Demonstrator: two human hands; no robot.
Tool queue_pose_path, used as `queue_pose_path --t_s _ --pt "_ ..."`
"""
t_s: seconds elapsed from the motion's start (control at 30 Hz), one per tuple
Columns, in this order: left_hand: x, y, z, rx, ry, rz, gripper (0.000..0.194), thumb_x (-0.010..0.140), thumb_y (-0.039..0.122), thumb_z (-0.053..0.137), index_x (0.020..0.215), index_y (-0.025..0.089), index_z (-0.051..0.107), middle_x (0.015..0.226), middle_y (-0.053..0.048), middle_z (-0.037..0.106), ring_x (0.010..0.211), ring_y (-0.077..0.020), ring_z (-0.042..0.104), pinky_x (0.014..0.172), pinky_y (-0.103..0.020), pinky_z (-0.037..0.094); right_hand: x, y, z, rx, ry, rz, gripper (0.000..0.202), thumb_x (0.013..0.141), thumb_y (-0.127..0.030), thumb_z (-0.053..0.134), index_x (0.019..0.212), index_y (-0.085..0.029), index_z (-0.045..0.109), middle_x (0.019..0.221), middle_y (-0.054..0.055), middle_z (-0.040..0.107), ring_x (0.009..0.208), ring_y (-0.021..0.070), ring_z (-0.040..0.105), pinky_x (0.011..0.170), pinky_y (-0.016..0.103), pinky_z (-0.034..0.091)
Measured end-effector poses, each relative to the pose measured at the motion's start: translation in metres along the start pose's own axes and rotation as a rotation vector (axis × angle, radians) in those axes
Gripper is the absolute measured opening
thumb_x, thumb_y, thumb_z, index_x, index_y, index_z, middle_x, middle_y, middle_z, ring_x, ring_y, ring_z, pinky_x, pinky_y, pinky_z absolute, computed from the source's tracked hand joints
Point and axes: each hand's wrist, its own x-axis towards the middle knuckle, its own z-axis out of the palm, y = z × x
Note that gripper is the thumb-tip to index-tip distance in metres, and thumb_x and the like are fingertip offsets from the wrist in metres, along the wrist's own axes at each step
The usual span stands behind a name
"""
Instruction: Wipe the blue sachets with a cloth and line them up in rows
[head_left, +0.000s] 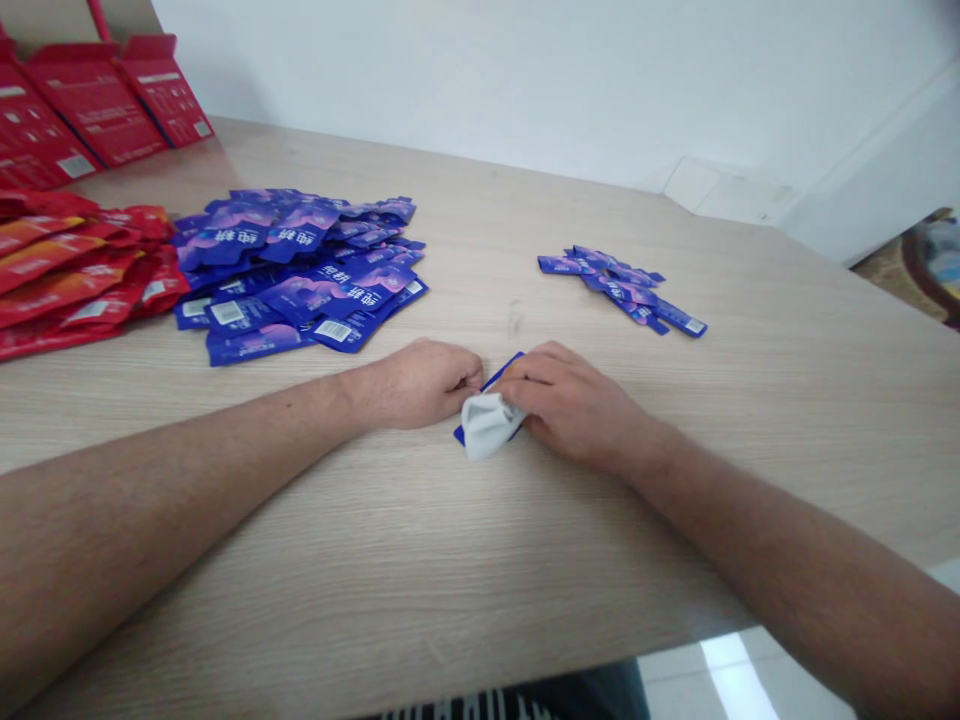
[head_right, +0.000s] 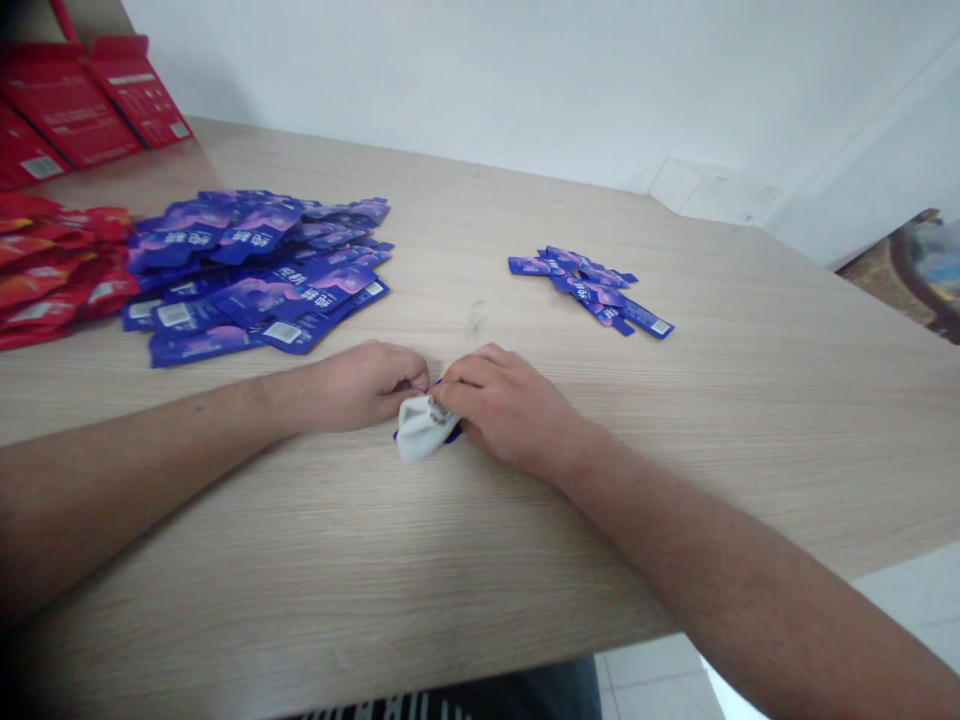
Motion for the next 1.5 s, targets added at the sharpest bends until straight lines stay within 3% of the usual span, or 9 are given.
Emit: queue_pose_path --t_s 0.07,0.23,0.37,0.53,0.67,0.83,1.0,1.3,1.5 --pt "0.001 0.001 -0.001 0.022 -0.003 -0.014 0.017 0.091 0.027 0.052 0.085 0.02 0.066 0.081 -0.002 0.069 0.073 -0.0163 0.061 0.066 -0.027 0.041 0.0 0.006 0.0 -0.009 0.048 0.076 0.021 0.091 -0.01 0.057 0.106 -0.017 0.069 0.109 0.011 0.068 0.106 0.0258 0.056 0.097 0.044 0.046" --pt "0.001 -0.001 0.0 -0.025 -0.01 0.0 0.018 0.091 0.027 0.051 0.092 0.021 0.068 0.087 -0.001 0.071 0.078 -0.0155 0.063 0.07 -0.026 0.042 0.002 0.004 0.003 0.047 0.004 -0.023 0.024 0.096 -0.012 0.052 0.112 -0.019 0.068 0.11 0.008 0.067 0.105 0.0232 0.056 0.098 0.04 0.046" --pt "0.001 -0.001 0.001 0.029 -0.002 -0.016 0.018 0.091 0.027 0.051 0.086 0.019 0.066 0.082 -0.003 0.07 0.074 -0.0166 0.062 0.067 -0.027 0.041 0.003 0.006 0.004 0.034 0.05 0.076 0.023 0.091 -0.009 0.055 0.108 -0.016 0.067 0.109 0.011 0.067 0.107 0.0251 0.056 0.099 0.042 0.046" --pt "0.0 -0.001 0.001 -0.014 0.0 0.004 0.019 0.091 0.027 0.051 0.092 0.021 0.069 0.086 -0.002 0.072 0.079 -0.0161 0.064 0.069 -0.026 0.042 0.002 0.008 0.005 0.097 0.011 -0.006 0.027 0.091 -0.01 0.055 0.113 -0.019 0.068 0.111 0.009 0.068 0.108 0.0237 0.057 0.099 0.041 0.046" --pt "0.0 0.0 0.0 0.029 0.004 -0.022 0.018 0.091 0.028 0.051 0.084 0.019 0.066 0.081 -0.003 0.07 0.074 -0.0167 0.062 0.067 -0.027 0.041 0.001 0.01 0.005 0.06 0.06 0.097 0.025 0.088 -0.007 0.054 0.107 -0.017 0.067 0.108 0.011 0.068 0.106 0.025 0.057 0.098 0.042 0.046" --pt "0.0 0.001 0.0 -0.018 -0.006 0.004 0.017 0.09 0.028 0.052 0.089 0.021 0.068 0.084 -0.001 0.071 0.075 -0.0157 0.062 0.066 -0.026 0.04 0.001 0.009 0.003 0.074 0.01 0.028 0.027 0.088 -0.007 0.056 0.11 -0.018 0.067 0.111 0.009 0.067 0.107 0.0241 0.056 0.098 0.04 0.046" --pt "0.0 0.002 -0.002 0.027 -0.012 -0.039 0.017 0.089 0.028 0.052 0.081 0.02 0.065 0.079 -0.002 0.069 0.071 -0.0162 0.061 0.065 -0.027 0.039 0.0 0.005 0.002 -0.014 0.028 0.112 0.021 0.09 -0.009 0.055 0.106 -0.016 0.067 0.108 0.011 0.067 0.105 0.0259 0.055 0.097 0.043 0.047" --pt "0.0 0.001 -0.003 0.006 -0.018 -0.013 0.014 0.087 0.028 0.054 0.084 0.02 0.066 0.08 -0.002 0.069 0.073 -0.0161 0.061 0.066 -0.026 0.04 0.0 -0.012 -0.001 -0.093 -0.005 0.096 0.019 0.098 -0.018 0.053 0.108 -0.016 0.069 0.111 0.011 0.067 0.105 0.0264 0.054 0.097 0.044 0.046" --pt "0.0 0.0 0.0 -0.002 -0.009 0.002 0.016 0.089 0.027 0.053 0.089 0.021 0.069 0.085 -0.001 0.071 0.077 -0.0156 0.063 0.07 -0.026 0.042 0.0 -0.021 0.002 -0.048 -0.058 -0.073 0.024 0.102 -0.023 0.049 0.116 -0.02 0.069 0.113 0.008 0.068 0.107 0.0246 0.054 0.096 0.042 0.046"
